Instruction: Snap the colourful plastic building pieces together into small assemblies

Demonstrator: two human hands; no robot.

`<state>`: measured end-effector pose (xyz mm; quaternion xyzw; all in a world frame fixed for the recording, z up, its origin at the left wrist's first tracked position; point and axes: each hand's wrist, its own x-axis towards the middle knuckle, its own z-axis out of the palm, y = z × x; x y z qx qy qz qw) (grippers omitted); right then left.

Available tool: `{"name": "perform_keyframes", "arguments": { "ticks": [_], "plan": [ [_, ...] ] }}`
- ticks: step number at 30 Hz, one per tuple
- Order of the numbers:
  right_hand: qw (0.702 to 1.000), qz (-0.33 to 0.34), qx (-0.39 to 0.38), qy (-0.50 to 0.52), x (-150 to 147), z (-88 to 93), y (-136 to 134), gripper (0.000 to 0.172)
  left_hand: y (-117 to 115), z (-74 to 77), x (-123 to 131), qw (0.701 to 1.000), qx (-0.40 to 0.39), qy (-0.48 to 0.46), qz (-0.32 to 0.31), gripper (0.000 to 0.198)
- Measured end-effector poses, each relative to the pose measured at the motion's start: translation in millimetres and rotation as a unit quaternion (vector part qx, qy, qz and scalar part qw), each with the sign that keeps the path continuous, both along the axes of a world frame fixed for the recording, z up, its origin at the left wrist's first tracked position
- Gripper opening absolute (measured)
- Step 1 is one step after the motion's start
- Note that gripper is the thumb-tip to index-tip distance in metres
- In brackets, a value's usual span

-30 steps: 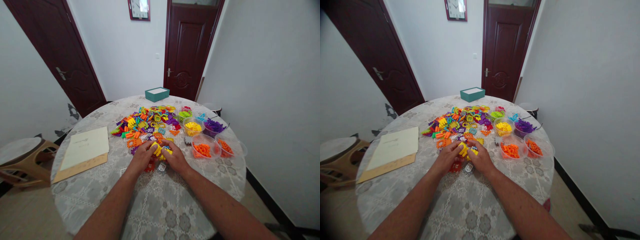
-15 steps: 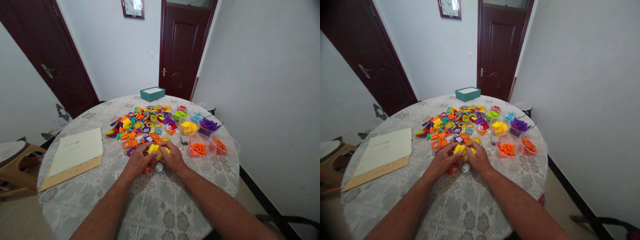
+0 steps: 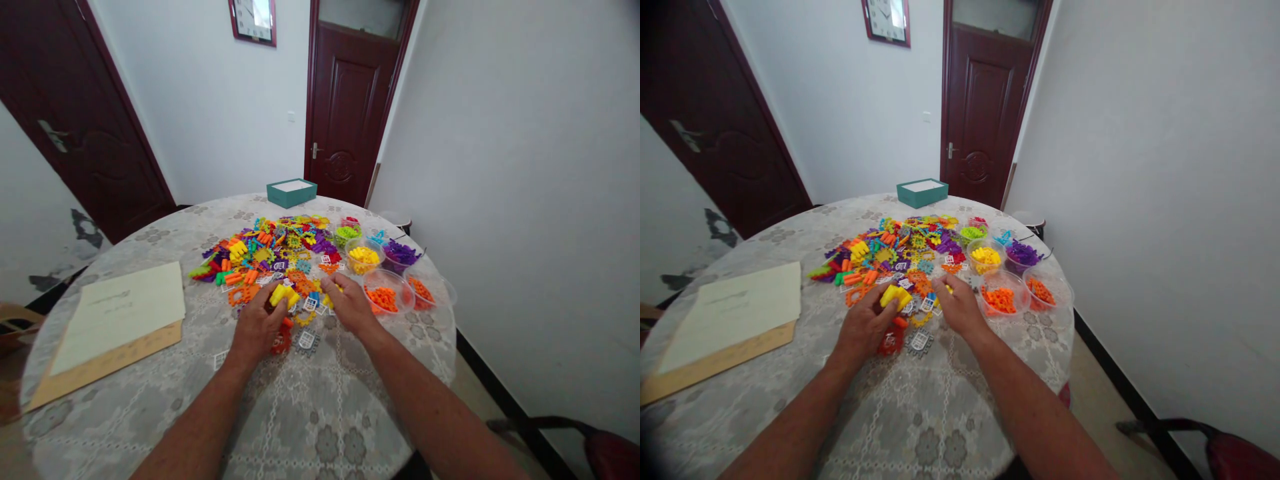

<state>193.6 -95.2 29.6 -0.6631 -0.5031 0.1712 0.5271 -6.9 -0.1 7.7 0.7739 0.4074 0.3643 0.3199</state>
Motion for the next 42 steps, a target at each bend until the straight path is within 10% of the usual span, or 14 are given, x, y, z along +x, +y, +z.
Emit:
{"name": "perform_keyframes", "arguments": {
  "ticks": [8,13,23,33,42],
  "plan": [
    [0.963,-0.166,-0.093,-0.193,111.8,50.4,28.1,0.042,7.4,-18.5,2.8,0.988,0.155,0.017,-0.003,0.045],
    [0.921,-0.237,-0.205,-0.229,157.5,49.8,60.3,0.037,8.6,-22.0,1.4,0.973,0.227,0.017,-0.023,0.041],
    [0.939,-0.224,-0.192,-0.177,176.1,33.5,59.7,0.032,12.3,-24.3,1.0,0.969,0.246,0.023,-0.022,0.044],
    [0.984,-0.028,-0.048,-0.171,84.9,63.1,-5.0,0.024,9.5,-20.0,0.5,0.97,0.239,0.031,-0.015,0.046],
    [0.991,0.119,-0.024,-0.064,-31.2,13.5,-11.2,0.037,4.7,-18.9,1.8,0.974,0.223,0.03,-0.037,0.048]
  ]
}}
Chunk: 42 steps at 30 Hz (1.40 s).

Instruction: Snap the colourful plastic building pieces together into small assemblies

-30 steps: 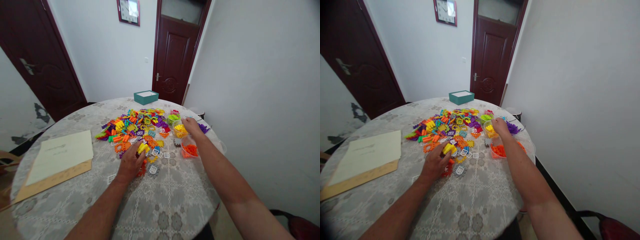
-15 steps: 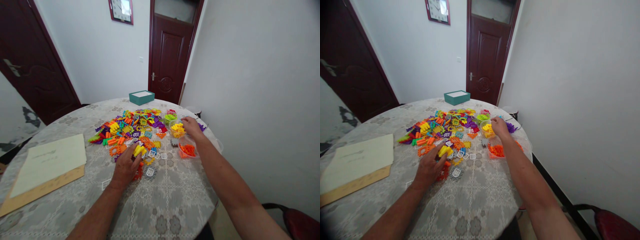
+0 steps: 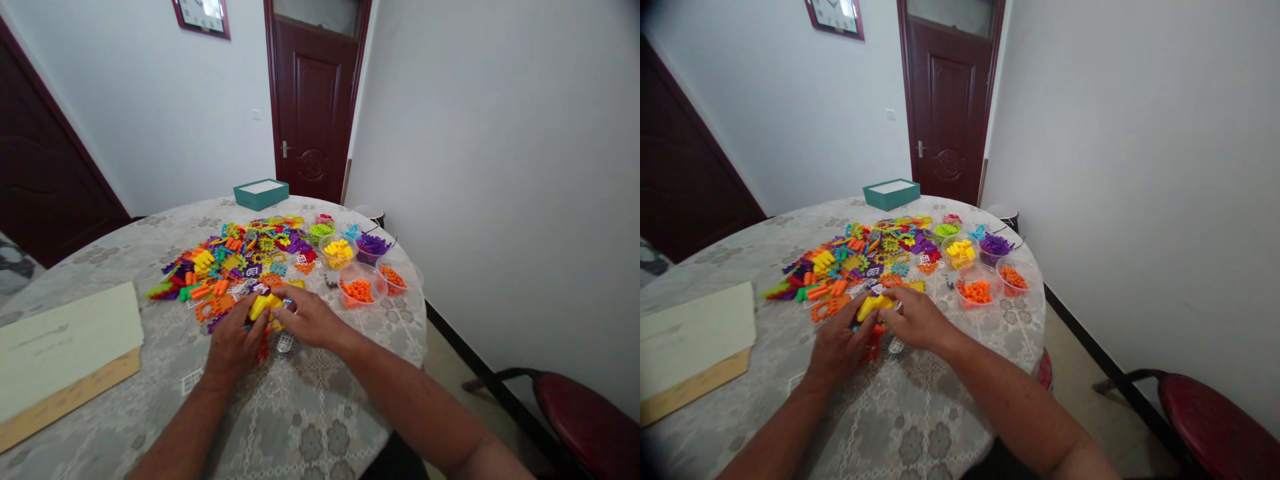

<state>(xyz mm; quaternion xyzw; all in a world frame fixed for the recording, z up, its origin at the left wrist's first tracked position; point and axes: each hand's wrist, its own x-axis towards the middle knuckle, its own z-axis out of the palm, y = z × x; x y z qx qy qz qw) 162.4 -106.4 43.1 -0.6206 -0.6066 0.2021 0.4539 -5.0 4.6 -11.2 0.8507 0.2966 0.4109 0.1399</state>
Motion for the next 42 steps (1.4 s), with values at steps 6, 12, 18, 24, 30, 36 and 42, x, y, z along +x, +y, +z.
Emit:
{"name": "perform_keyframes", "arguments": {
  "ticks": [6,12,18,24,30,36,42],
  "plan": [
    [0.993,-0.005,-0.019,0.116,2.3,-23.5,10.3,0.025,-2.6,-0.6,1.1,0.998,-0.02,-0.001,-0.059,0.047],
    [0.956,0.048,-0.047,0.286,13.1,-38.7,14.2,0.028,-10.1,1.6,1.5,0.992,-0.095,0.002,-0.087,0.051],
    [0.949,0.035,-0.036,0.312,12.6,-48.3,11.5,0.037,-12.9,7.7,0.9,0.98,-0.175,0.001,-0.093,0.054],
    [0.945,0.086,0.001,0.314,7.4,-50.4,3.4,0.044,-13.0,0.1,2.9,0.982,-0.135,0.012,-0.13,0.061],
    [0.955,0.093,-0.002,0.28,8.2,-57.5,2.8,0.044,-17.3,1.4,0.6,0.97,-0.178,0.006,-0.165,0.063],
    [0.963,0.076,0.018,0.258,9.8,-52.6,0.7,0.043,-16.6,1.2,1.1,0.955,-0.232,0.018,-0.182,0.057],
    [0.966,0.077,-0.029,0.247,7.9,-41.7,-3.7,0.03,-16.0,7.5,0.9,0.971,-0.155,0.012,-0.179,0.042]
  ]
}}
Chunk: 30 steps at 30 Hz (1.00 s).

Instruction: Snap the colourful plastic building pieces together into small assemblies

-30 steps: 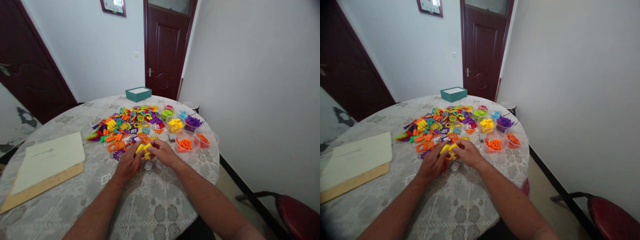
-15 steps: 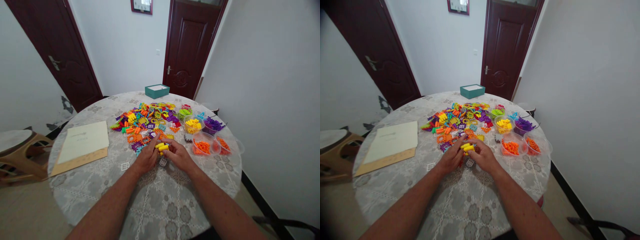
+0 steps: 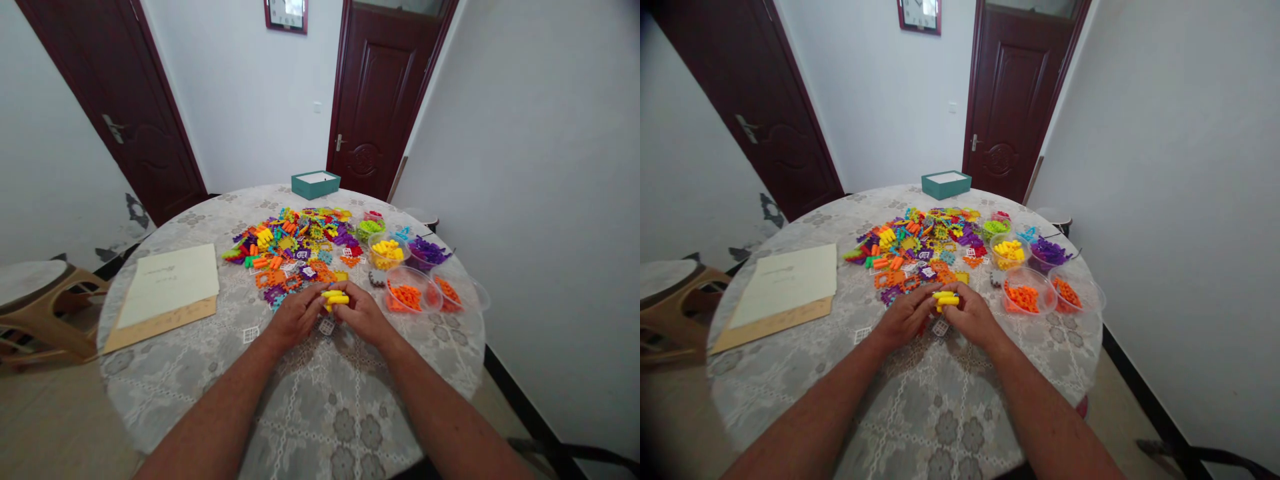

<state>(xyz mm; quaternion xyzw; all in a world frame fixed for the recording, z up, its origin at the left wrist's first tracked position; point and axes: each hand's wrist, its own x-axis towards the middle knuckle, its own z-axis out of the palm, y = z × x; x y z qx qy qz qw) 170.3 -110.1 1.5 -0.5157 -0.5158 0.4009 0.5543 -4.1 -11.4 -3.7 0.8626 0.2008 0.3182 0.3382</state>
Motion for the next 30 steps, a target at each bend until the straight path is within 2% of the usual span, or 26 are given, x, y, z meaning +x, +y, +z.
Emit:
{"name": "perform_keyframes", "arguments": {
  "ticks": [3,8,11,13,17,20,22,25,30],
  "plan": [
    [0.998,-0.027,0.002,-0.052,4.3,14.6,-7.2,0.029,1.6,-0.2,-2.6,1.0,-0.001,-0.011,0.018,0.039],
    [0.977,-0.095,0.011,-0.192,40.8,64.3,-18.2,0.034,8.7,2.1,-6.6,0.988,-0.002,-0.048,0.144,0.035],
    [0.94,-0.164,-0.011,-0.298,84.3,93.8,-10.9,0.037,10.6,4.3,-7.0,0.984,0.001,-0.049,0.171,0.032],
    [0.9,-0.212,-0.037,-0.38,117.4,104.0,1.7,0.034,10.6,4.3,-6.4,0.984,0.017,-0.049,0.17,0.031],
    [0.835,-0.276,-0.113,-0.463,172.1,99.7,32.0,0.028,10.6,2.9,-5.3,0.984,0.043,-0.043,0.168,0.029],
    [0.798,-0.3,-0.144,-0.503,194.3,87.9,47.3,0.034,12.6,3.8,-6.4,0.98,0.043,-0.046,0.188,0.029],
    [0.792,-0.295,-0.152,-0.513,202.3,81.8,52.8,0.041,15.3,5.1,-8.3,0.974,0.036,-0.053,0.216,0.029],
    [0.8,-0.272,-0.171,-0.507,209.3,76.7,56.0,0.048,21.4,6.4,-11.8,0.961,0.02,-0.064,0.269,0.029],
    [0.802,-0.266,-0.186,-0.501,212.1,72.0,55.3,0.041,32.2,2.6,-15.5,0.949,0.003,-0.074,0.305,0.028]
  ]
}}
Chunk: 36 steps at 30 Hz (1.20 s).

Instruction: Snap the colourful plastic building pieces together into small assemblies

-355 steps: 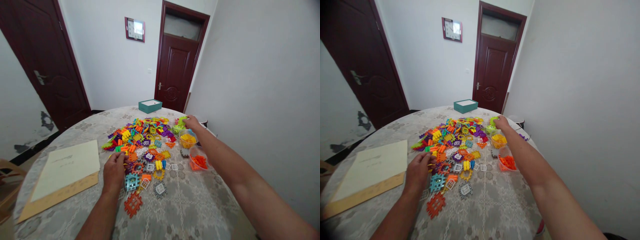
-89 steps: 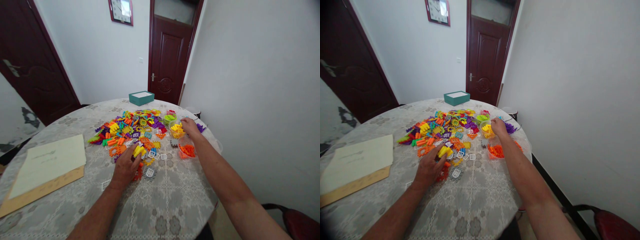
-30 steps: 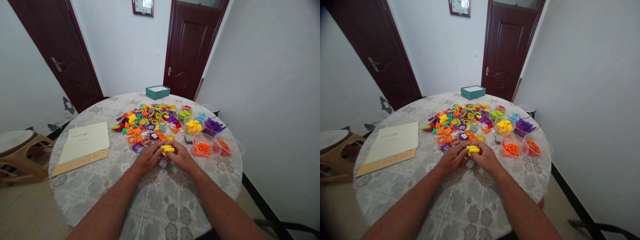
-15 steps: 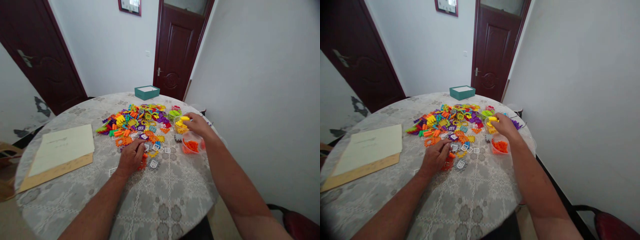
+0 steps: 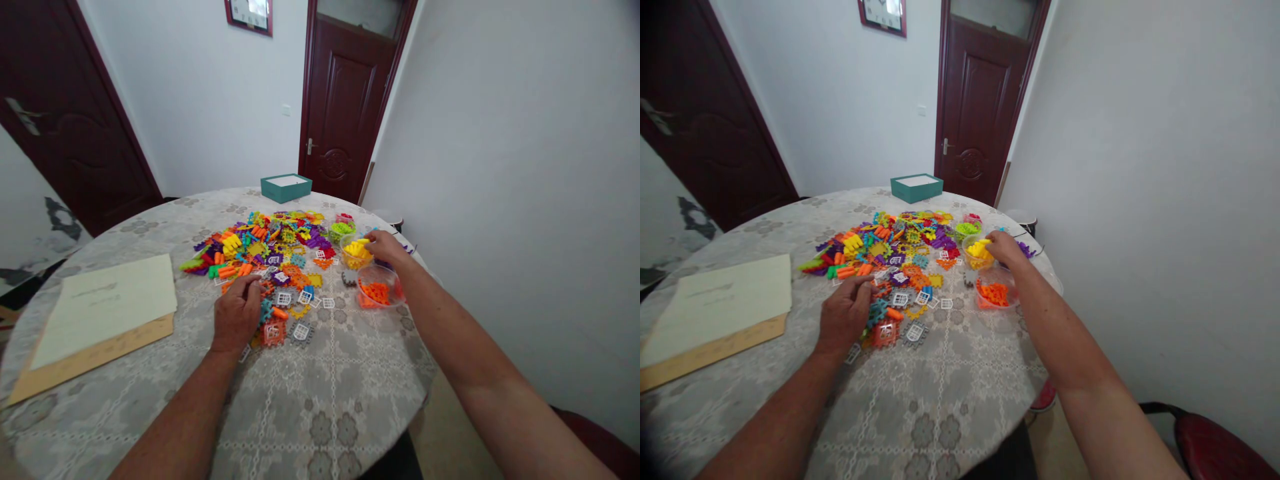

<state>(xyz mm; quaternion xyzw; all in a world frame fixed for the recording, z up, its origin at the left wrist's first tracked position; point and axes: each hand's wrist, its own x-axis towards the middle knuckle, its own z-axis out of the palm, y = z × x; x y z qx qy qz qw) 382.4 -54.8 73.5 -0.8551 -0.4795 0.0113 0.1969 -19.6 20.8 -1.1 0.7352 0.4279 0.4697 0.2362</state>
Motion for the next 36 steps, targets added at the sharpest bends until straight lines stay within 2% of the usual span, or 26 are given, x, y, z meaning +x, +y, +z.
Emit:
{"name": "perform_keyframes", "arguments": {
  "ticks": [8,12,14,20,23,26,29,32,34,36],
  "plan": [
    [0.999,0.034,0.0,-0.017,-7.0,-2.8,-3.2,0.035,-0.1,-2.0,2.6,1.0,-0.016,0.015,0.003,0.03],
    [0.999,0.03,-0.006,-0.041,-7.5,-1.6,-7.3,0.033,2.1,2.0,-1.1,0.999,-0.015,-0.023,0.041,0.029],
    [0.998,0.022,-0.008,-0.052,-6.6,-2.5,-8.9,0.034,8.5,1.8,-5.4,0.996,-0.021,-0.053,0.072,0.028],
    [0.998,0.013,0.001,-0.066,-2.9,-10.7,-9.7,0.031,40.8,-9.2,-20.8,0.97,-0.104,-0.164,0.146,0.032],
    [0.997,0.02,0.004,-0.069,-5.2,-10.7,-10.5,0.032,51.4,-14.5,-24.3,0.952,-0.146,-0.216,0.158,0.033],
    [0.996,0.02,0.024,-0.088,-14.6,-1.6,-14.5,0.035,55.3,-17.6,-24.0,0.939,-0.183,-0.249,0.152,0.035],
    [0.992,0.029,0.068,-0.1,-39.6,15.4,-24.3,0.036,56.4,-19.1,-22.3,0.931,-0.194,-0.269,0.154,0.035],
    [0.986,0.083,0.116,-0.082,-86.5,28.1,-39.6,0.033,57.1,-20.0,-21.2,0.921,-0.2,-0.298,0.151,0.034],
    [0.98,0.155,0.113,-0.047,-126.4,26.5,-50.7,0.029,57.2,-20.4,-21.0,0.915,-0.208,-0.312,0.148,0.033],
    [0.967,0.247,0.068,0.002,-166.5,14.9,-59.8,0.027,57.1,-20.7,-20.8,0.911,-0.215,-0.321,0.145,0.033]
  ]
}}
